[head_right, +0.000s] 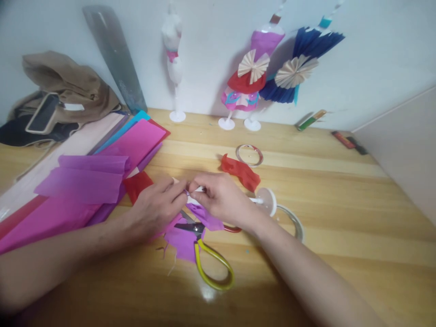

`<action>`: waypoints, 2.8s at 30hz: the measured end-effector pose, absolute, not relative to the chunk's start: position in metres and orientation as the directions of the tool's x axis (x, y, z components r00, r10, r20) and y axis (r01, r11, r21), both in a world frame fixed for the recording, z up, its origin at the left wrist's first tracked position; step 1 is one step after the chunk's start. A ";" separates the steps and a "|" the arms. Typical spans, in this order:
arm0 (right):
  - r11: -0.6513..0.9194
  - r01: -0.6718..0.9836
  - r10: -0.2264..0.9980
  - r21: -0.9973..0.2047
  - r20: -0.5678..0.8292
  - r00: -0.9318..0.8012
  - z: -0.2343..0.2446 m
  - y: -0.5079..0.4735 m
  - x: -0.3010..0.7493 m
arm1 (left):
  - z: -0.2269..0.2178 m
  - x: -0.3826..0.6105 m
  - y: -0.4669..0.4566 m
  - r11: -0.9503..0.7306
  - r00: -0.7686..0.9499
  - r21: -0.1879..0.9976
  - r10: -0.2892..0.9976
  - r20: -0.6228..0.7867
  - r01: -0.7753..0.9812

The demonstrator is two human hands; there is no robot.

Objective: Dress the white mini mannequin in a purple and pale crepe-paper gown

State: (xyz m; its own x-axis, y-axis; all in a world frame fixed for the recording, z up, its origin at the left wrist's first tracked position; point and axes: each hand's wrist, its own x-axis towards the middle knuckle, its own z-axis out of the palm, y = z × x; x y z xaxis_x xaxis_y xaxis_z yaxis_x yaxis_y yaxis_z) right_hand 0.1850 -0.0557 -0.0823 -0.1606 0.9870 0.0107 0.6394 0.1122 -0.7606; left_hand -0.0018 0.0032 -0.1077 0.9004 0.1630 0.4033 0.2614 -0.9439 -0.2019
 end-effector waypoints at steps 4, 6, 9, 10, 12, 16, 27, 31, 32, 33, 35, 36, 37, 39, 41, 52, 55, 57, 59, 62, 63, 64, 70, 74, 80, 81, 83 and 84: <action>0.090 0.646 0.992 -0.758 0.006 -0.130 -0.076 -0.058 0.189 | -0.107 -0.001 0.005 -0.944 0.902 -0.222 0.137 0.409 0.244; 0.033 0.693 0.998 -0.721 -0.018 -0.066 -0.071 -0.061 0.189 | -0.107 -0.001 0.006 -0.950 0.914 -0.192 0.159 0.374 0.245; -0.053 0.795 0.997 -0.604 -0.074 0.011 -0.068 -0.065 0.186 | -0.107 -0.001 0.007 -0.959 0.922 -0.107 0.217 0.320 0.263; -0.068 0.823 0.996 -0.565 -0.086 0.024 -0.069 -0.066 0.185 | -0.107 -0.001 0.007 -0.959 0.919 -0.076 0.237 0.315 0.273; -0.080 0.855 0.996 -0.512 -0.082 0.043 -0.075 -0.068 0.182 | -0.108 -0.001 0.008 -0.958 0.908 -0.020 0.264 0.324 0.286; -0.038 0.859 0.999 -0.511 -0.020 0.033 -0.084 -0.068 0.177 | -0.111 -0.002 0.009 -0.955 0.880 0.027 0.283 0.382 0.295; 0.461 0.777 0.863 -0.429 0.420 -0.281 -0.090 -0.077 0.176 | -0.116 -0.002 0.011 -0.939 0.848 0.068 0.335 0.410 0.338; 0.461 0.805 0.847 -0.374 0.456 -0.274 -0.089 -0.071 0.182 | -0.117 -0.001 0.013 -0.942 0.843 0.052 0.319 0.433 0.330; 0.465 0.801 0.846 -0.377 0.456 -0.276 -0.089 -0.069 0.183 | -0.117 -0.001 0.014 -0.944 0.844 0.043 0.311 0.437 0.326; 0.473 0.792 0.844 -0.386 0.458 -0.281 -0.089 -0.066 0.184 | -0.117 0.000 0.014 -0.946 0.845 0.031 0.304 0.441 0.324; 0.473 0.775 0.848 -0.419 0.455 -0.271 -0.091 -0.061 0.184 | -0.116 0.000 0.014 -0.949 0.852 0.007 0.288 0.437 0.316; 0.454 0.768 0.859 -0.451 0.450 -0.243 -0.092 -0.059 0.184 | -0.116 0.000 0.014 -0.950 0.858 0.001 0.283 0.429 0.313; 0.420 0.760 0.877 -0.497 0.439 -0.197 -0.094 -0.057 0.183 | -0.115 0.000 0.014 -0.950 0.862 0.000 0.285 0.419 0.313; 0.310 0.722 0.921 -0.618 0.383 -0.068 -0.098 -0.052 0.181 | -0.115 0.000 0.013 -0.948 0.861 0.010 0.293 0.416 0.317; 0.180 0.660 0.954 -0.729 0.293 0.064 -0.102 -0.048 0.180 | -0.116 0.000 0.013 -0.947 0.857 0.019 0.298 0.421 0.320; 0.003 0.637 0.956 -0.771 0.188 0.224 -0.114 -0.043 0.171 | -0.103 -0.002 0.016 -0.884 0.866 0.193 0.460 0.197 0.426; 0.038 0.693 0.947 -0.720 0.246 0.204 -0.114 -0.044 0.169 | -0.094 -0.001 0.018 -0.853 0.852 0.259 0.500 0.152 0.454; 0.054 0.717 0.943 -0.695 0.270 0.192 -0.114 -0.045 0.168 | -0.091 0.000 0.020 -0.812 0.833 0.361 0.534 0.143 0.459; 0.068 0.730 0.939 -0.681 0.290 0.183 -0.113 -0.045 0.168 | -0.090 0.002 0.023 -0.762 0.807 0.455 0.573 0.143 0.461; 0.101 0.734 0.934 -0.671 0.319 0.164 -0.113 -0.047 0.168 | -0.092 0.006 0.027 -0.694 0.755 0.543 0.636 0.157 0.472; 0.109 0.735 0.932 -0.669 0.327 0.159 -0.113 -0.047 0.168 | -0.093 0.007 0.028 -0.676 0.740 0.564 0.653 0.161 0.474; 0.116 0.737 0.930 -0.666 0.334 0.155 -0.114 -0.047 0.168 | -0.095 0.009 0.029 -0.657 0.726 0.585 0.669 0.162 0.475; 0.138 0.754 0.918 -0.642 0.369 0.146 -0.115 -0.047 0.167 | -0.103 0.017 0.034 -0.516 0.678 0.758 0.723 0.136 0.398; 0.149 0.773 0.912 -0.617 0.387 0.133 -0.114 -0.047 0.167 | -0.105 0.018 0.036 -0.541 0.691 0.737 0.709 0.140 0.405; 0.085 0.738 0.937 -0.670 0.305 0.169 -0.116 -0.047 0.171 | -0.104 0.009 0.021 -0.846 0.773 0.370 0.513 0.373 0.383; 0.078 0.725 0.940 -0.684 0.292 0.174 -0.116 -0.046 0.171 | -0.104 0.008 0.017 -0.901 0.797 0.260 0.430 0.424 0.348; 0.058 0.695 0.944 -0.716 0.266 0.195 -0.116 -0.046 0.172 | -0.104 0.005 0.008 -0.954 0.831 0.039 0.280 0.481 0.299; 0.046 0.680 0.947 -0.732 0.249 0.204 -0.116 -0.045 0.172 | -0.105 0.004 0.004 -0.958 0.842 -0.065 0.212 0.496 0.279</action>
State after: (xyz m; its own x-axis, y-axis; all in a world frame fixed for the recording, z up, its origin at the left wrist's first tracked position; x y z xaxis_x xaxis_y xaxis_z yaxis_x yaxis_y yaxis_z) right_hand 0.1721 -0.0452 -0.1159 0.2039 0.9467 0.2492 0.6802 0.0461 -0.7316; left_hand 0.0043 0.0042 -0.1048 0.8421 0.2117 0.4961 0.2789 -0.9581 -0.0646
